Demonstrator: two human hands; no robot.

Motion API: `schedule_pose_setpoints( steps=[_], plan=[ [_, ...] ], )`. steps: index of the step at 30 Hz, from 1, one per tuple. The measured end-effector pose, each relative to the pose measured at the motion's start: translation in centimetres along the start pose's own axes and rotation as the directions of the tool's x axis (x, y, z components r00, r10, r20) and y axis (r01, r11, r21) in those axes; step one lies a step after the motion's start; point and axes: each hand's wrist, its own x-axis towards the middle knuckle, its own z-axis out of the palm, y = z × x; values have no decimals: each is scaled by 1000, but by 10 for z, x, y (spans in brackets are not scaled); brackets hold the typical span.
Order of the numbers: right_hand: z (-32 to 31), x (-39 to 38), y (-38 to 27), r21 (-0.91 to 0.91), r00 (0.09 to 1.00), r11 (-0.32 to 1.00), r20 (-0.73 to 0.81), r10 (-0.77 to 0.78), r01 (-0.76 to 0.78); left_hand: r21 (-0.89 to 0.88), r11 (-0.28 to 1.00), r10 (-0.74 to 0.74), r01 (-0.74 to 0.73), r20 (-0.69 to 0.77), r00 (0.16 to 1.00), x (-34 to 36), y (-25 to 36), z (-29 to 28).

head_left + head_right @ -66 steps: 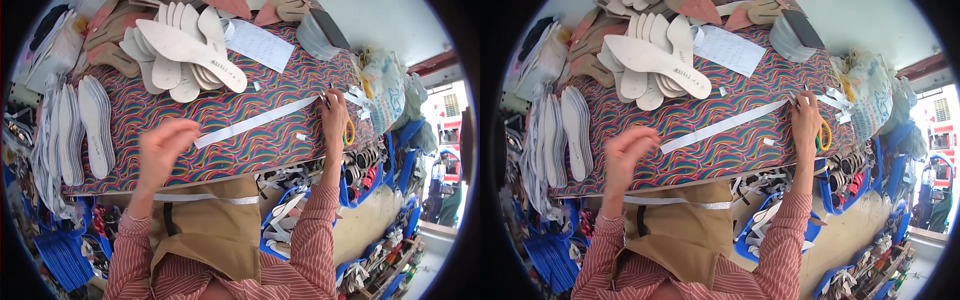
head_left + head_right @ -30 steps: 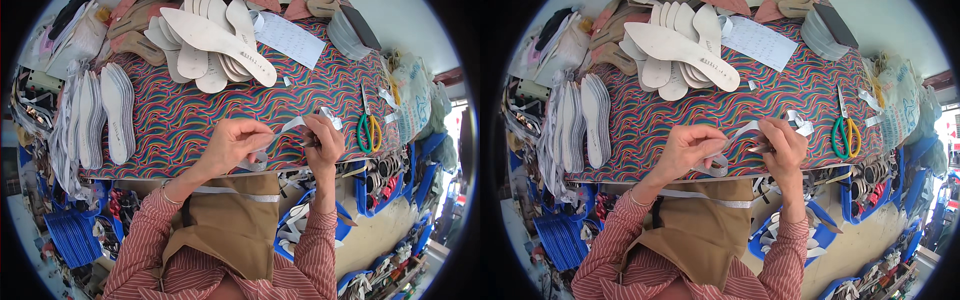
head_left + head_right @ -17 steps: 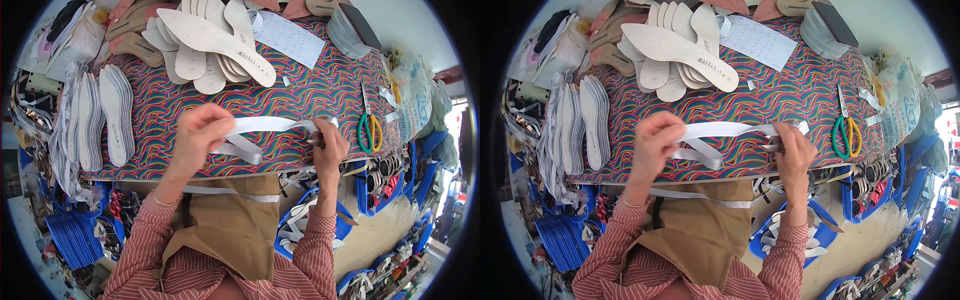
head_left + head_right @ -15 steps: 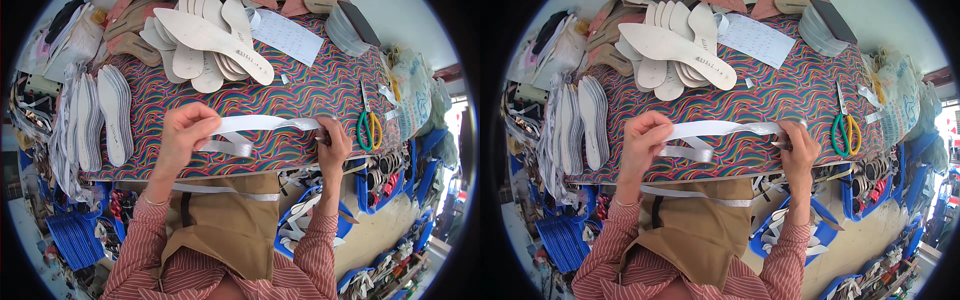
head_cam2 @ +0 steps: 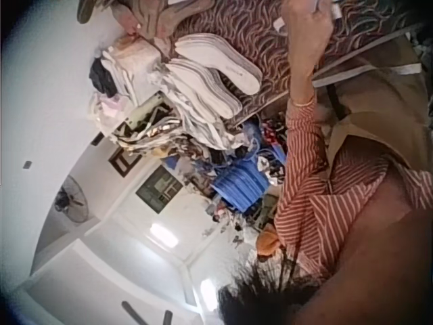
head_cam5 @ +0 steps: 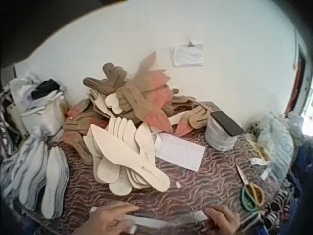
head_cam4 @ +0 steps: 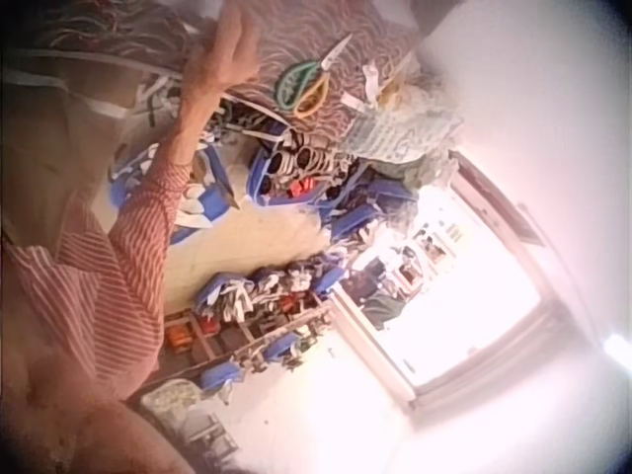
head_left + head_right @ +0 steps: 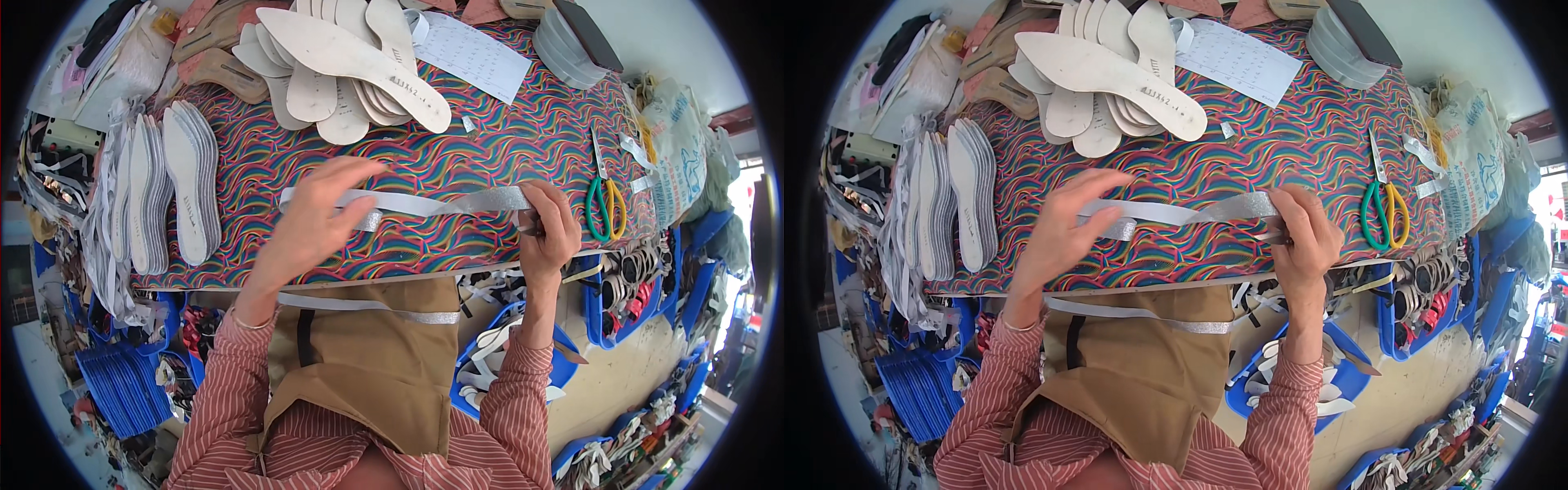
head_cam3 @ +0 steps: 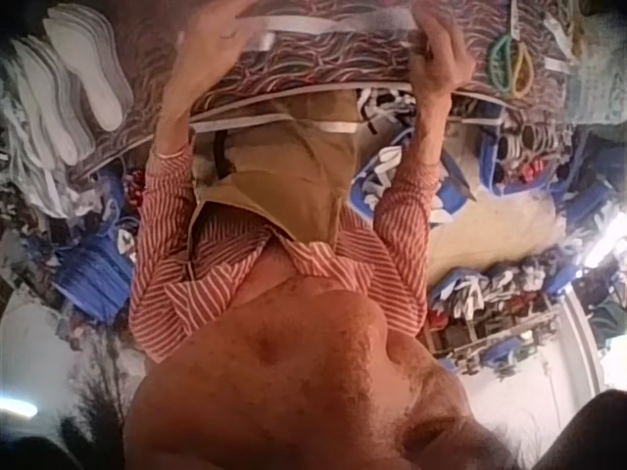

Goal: Applying adhesive strips to shoe insoles at a workbench in a factory setting.

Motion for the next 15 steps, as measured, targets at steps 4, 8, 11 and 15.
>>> schedule_pose_setpoints(
  steps=[4,8,11,15],
  plan=[
    [5,9,-2,35,999,999,-34,-35,36,-88,964,248,-249,-26,968,28,0,39],
    [6,15,-4,106,992,994,-122,-16,29,-149,989,36,-1,238,971,40,-3,51],
    [-5,15,5,78,998,995,-23,57,-55,-295,946,-64,136,241,968,36,-1,47],
    [-19,18,-1,100,972,975,154,180,-196,-345,928,-91,142,158,983,27,2,40]
  ],
)
